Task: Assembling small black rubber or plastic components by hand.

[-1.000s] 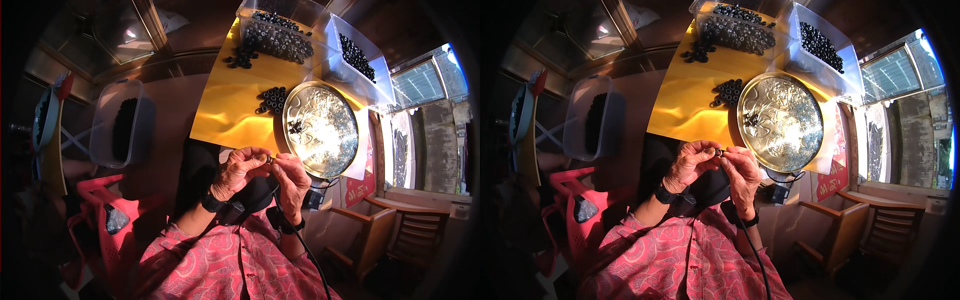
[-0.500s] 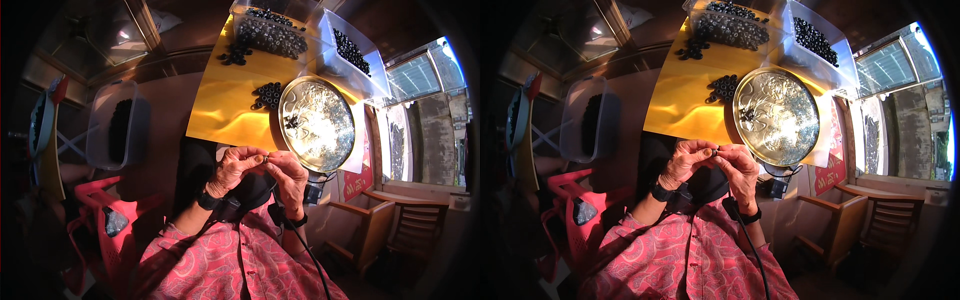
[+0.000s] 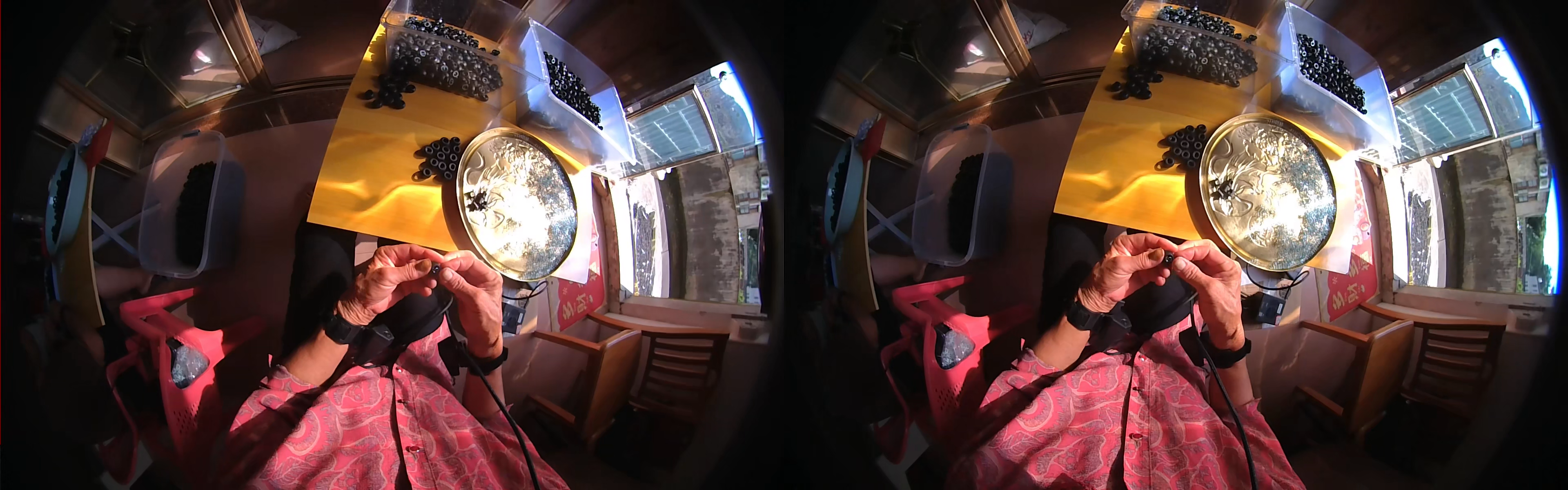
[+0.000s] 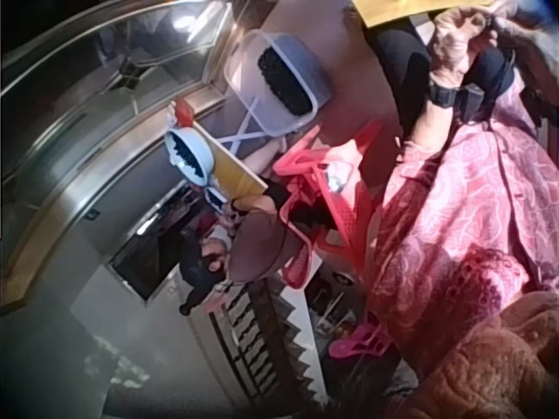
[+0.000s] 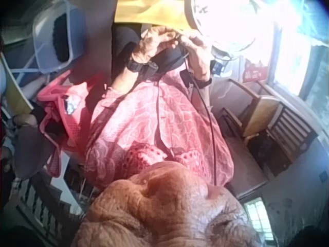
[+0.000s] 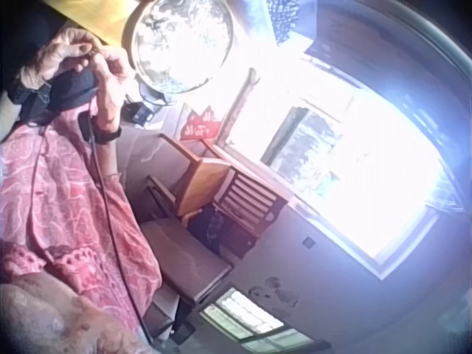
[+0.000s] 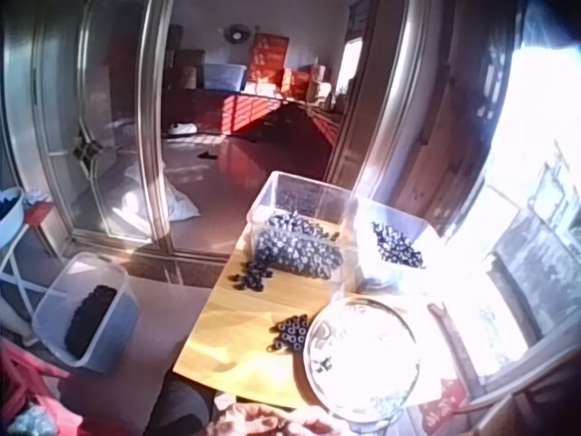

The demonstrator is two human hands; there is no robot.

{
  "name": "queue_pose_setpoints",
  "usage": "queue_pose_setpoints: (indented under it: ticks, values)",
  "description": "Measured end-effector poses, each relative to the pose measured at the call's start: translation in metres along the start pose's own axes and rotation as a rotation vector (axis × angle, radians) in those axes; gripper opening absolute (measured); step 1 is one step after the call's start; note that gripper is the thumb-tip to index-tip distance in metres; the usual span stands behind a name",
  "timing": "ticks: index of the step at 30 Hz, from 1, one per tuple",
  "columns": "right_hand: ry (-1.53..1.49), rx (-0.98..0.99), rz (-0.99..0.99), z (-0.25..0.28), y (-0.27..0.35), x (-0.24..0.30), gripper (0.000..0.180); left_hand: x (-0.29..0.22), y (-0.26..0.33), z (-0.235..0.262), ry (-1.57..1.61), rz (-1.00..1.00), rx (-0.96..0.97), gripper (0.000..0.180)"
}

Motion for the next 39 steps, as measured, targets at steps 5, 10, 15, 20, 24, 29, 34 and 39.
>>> queue_pose_setpoints:
  ticks: [5, 10, 15, 20, 24, 29, 34, 39]
  values:
    - [0.13, -0.034, 0.044, -0.003, 0.005, 0.007, 0.008, 0.004, 0.001, 0.001, -0.047, 0.021, 0.001, 0.023]
    - [0.377, -0.054, 0.11, -0.017, 0.011, 0.009, 0.009, 0.003, 0.018, 0.002, -0.075, -0.016, -0.032, 0.023]
    - [0.399, -0.07, 0.071, -0.004, 0.022, -0.007, 0.01, 0.015, 0.025, 0.002, -0.104, 0.016, -0.012, 0.024]
    - [0.422, -0.042, 0.064, -0.004, 0.029, -0.011, 0.011, 0.022, 0.029, 0.006, -0.068, 0.028, -0.002, 0.025]
    - [0.391, -0.111, 0.014, 0.005, 0.038, -0.001, 0.014, 0.018, 0.03, 0.003, -0.023, 0.02, -0.016, 0.027]
    - [0.481, -0.191, 0.034, 0.022, 0.053, 0.014, 0.014, 0.021, 0.028, 0.002, -0.029, 0.02, -0.017, 0.025]
    - [0.458, -0.195, 0.034, 0.031, 0.058, 0.016, 0.015, 0.022, 0.03, 0.006, -0.019, 0.047, -0.041, 0.027]
    - [0.599, -0.207, 0.081, 0.045, 0.046, 0.025, 0.018, 0.02, 0.035, 0.026, 0.007, 0.011, -0.04, 0.025]
Point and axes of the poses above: each hand's wrist, its own y-axis away from the middle knuckle, its own z-axis out of the back of the hand, x = y × z, the point moved 9 cm from there along -y, towards the middle knuckle, and after that the axes turned 12 degrees about x, right-handed, at the moved point
